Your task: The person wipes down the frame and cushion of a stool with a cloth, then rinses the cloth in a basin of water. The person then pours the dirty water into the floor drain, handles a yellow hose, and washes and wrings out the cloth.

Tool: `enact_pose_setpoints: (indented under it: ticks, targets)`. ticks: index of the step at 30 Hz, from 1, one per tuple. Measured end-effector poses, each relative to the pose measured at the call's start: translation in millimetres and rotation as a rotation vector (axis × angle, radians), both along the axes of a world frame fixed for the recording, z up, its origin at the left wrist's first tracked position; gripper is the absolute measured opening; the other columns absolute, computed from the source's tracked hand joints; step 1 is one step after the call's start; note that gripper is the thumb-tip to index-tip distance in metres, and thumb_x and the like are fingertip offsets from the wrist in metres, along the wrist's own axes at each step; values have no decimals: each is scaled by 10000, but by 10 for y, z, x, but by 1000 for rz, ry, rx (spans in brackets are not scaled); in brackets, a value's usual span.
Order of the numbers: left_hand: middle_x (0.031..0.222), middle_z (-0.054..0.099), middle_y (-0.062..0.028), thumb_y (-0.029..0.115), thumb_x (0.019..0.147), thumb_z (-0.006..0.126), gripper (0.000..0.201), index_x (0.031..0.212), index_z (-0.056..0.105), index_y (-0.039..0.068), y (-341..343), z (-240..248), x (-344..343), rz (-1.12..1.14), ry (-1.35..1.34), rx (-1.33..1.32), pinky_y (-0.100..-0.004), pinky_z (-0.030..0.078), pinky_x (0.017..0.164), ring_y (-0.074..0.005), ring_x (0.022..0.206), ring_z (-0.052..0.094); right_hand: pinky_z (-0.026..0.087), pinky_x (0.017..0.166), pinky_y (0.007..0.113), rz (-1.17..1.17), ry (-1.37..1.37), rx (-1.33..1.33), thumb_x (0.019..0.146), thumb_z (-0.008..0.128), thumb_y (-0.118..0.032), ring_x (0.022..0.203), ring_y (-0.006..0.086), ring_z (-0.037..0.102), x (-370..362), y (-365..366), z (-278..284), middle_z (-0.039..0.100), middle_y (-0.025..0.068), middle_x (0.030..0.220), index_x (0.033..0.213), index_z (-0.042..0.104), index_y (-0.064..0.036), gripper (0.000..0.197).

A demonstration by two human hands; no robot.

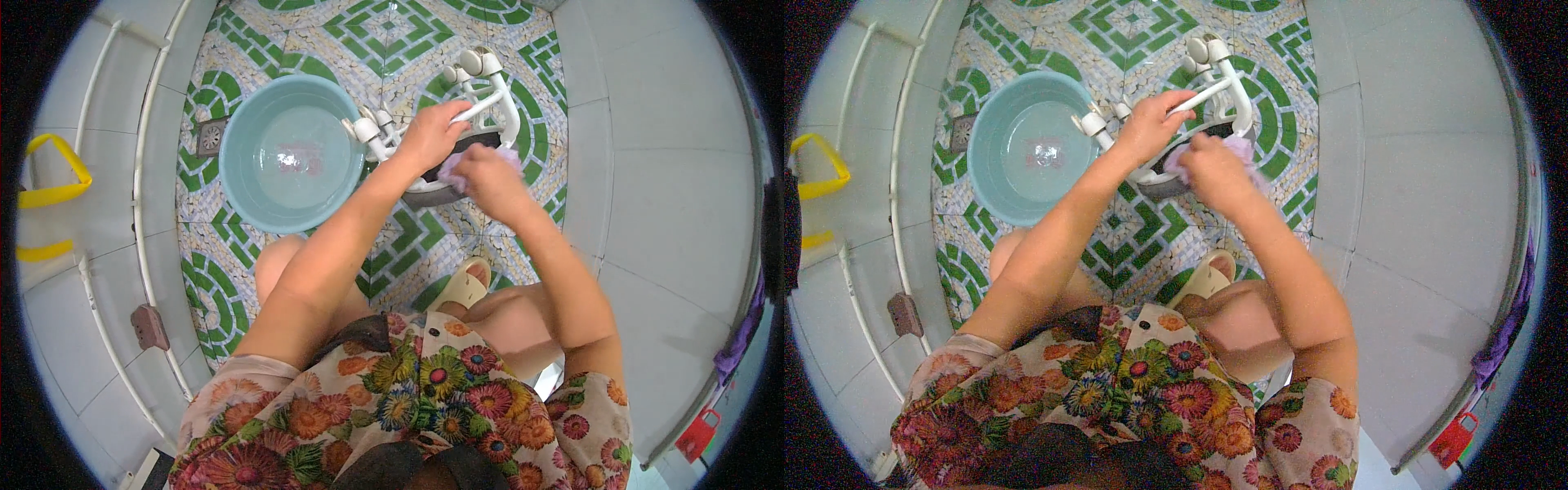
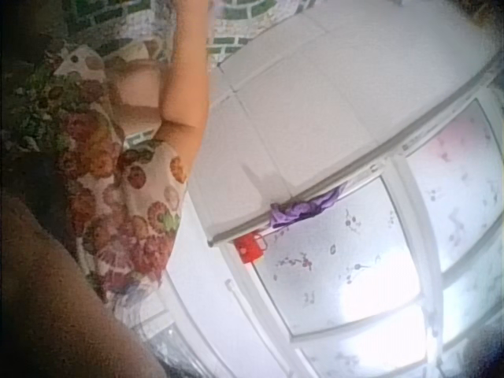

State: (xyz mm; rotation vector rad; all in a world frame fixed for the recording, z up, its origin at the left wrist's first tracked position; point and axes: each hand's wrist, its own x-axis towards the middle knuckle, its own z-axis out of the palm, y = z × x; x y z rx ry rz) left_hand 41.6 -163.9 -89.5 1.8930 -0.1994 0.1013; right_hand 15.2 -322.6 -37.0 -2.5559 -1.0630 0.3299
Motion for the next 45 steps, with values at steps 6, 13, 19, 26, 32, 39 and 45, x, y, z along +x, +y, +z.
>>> enact_pose_setpoints:
  ticks: [6,13,19,26,32,39,45]
  targets:
    - [896,655,-111,118,812,609,291,1096,574,65,-2,44,12,17,-37,50,-320,479,698,-220,779,625,449,771,371,278,39,19,704,574,-71,891,294,542,-246,220,-284,550,123,923,873,645,-80,183]
    - [965,616,-129,113,795,611,371,1155,532,68,124,73,-25,-66,0,109,-339,471,760,-248,864,599,452,761,392,207,-59,-63,715,595,-131,856,292,551,30,66,-61,575,86,884,899,656,-123,194]
    - [995,589,-154,122,788,587,314,1094,546,70,169,191,-163,-136,-61,338,-415,463,779,-347,917,562,459,789,410,-301,-191,-106,740,544,-42,898,333,560,437,-552,-118,591,115,964,982,638,-110,269]
    - [930,605,-129,134,799,574,261,1055,572,86,238,215,-262,-80,-89,475,-430,460,733,-338,861,568,462,785,396,-654,-153,298,731,533,-9,883,327,579,839,-712,-21,590,149,968,1038,593,-65,318]
    - [936,601,-131,127,798,573,257,1051,576,87,309,225,-302,-113,-43,469,-424,458,731,-338,863,568,477,770,361,-380,-336,222,706,542,27,880,336,569,881,-154,-154,496,173,1090,1089,549,-55,392]
    - [956,599,-134,117,797,571,258,1049,571,67,401,214,-342,-125,13,443,-417,458,747,-348,873,568,454,816,419,-216,-260,151,654,580,51,954,370,526,347,264,184,484,183,1099,1020,582,-63,383]
    - [877,613,-122,123,755,602,231,982,591,82,441,204,-383,-113,-16,412,-435,457,711,-339,824,583,468,770,404,-325,-224,181,740,513,3,913,347,545,695,51,106,506,141,1083,988,608,-72,276]
